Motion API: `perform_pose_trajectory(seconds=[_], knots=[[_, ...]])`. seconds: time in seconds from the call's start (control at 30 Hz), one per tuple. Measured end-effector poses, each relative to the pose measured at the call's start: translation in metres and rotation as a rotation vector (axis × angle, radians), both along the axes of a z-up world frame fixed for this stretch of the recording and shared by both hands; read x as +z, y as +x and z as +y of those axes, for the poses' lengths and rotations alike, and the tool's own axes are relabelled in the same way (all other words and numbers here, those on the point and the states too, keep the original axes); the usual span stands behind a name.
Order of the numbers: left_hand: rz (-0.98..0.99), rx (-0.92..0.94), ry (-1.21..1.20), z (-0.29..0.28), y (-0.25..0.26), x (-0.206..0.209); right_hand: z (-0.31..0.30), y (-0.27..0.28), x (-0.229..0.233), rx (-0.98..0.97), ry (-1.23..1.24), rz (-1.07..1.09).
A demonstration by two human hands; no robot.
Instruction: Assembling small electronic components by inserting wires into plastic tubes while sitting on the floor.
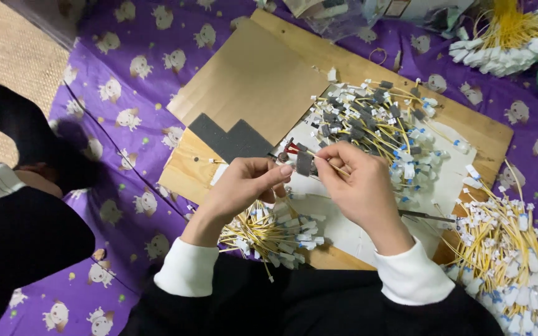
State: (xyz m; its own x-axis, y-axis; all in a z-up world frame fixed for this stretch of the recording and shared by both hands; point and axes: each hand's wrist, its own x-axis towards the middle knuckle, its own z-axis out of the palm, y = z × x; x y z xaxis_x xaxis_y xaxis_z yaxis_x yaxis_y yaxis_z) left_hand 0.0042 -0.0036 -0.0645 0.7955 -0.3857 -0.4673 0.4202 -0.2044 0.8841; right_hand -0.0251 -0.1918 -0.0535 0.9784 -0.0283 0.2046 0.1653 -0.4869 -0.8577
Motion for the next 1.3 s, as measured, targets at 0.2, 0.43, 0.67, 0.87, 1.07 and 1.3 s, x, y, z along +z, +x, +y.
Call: perform_pose_trajectory(seconds=[0.2, 0.43, 0.67, 0.87, 1.07, 1.3], knots=[[0.002, -0.201, -0.062, 0.007, -0.014, 0.032, -0.001, -0.006, 0.010, -0.024, 0.171, 0.125], [0.162, -0.265, -0.189, 0.000, -0.030, 0.069, 0.007, -0.014, 0.028, -0.016, 0.299, 0.107], [0.245, -0.174, -0.296, 0.014, -0.015, 0.080, 0.020, -0.028, 0.047, 0.061, 0.095, -0.243], [0.184, -0.160, -0.330, 0.012, -0.001, 0.084, 0.021, -0.032, 0.046, 0.022, -0.009, -0.370], [0.167, -0.107, -0.351, 0.014, 0.006, 0.076, 0.026, -0.025, 0.036, 0.032, -0.050, -0.401], [-0.005, -0.179, -0.411, 0.018, 0.008, 0.044, 0.032, -0.027, 0.033, 0.005, -0.022, -0.413]])
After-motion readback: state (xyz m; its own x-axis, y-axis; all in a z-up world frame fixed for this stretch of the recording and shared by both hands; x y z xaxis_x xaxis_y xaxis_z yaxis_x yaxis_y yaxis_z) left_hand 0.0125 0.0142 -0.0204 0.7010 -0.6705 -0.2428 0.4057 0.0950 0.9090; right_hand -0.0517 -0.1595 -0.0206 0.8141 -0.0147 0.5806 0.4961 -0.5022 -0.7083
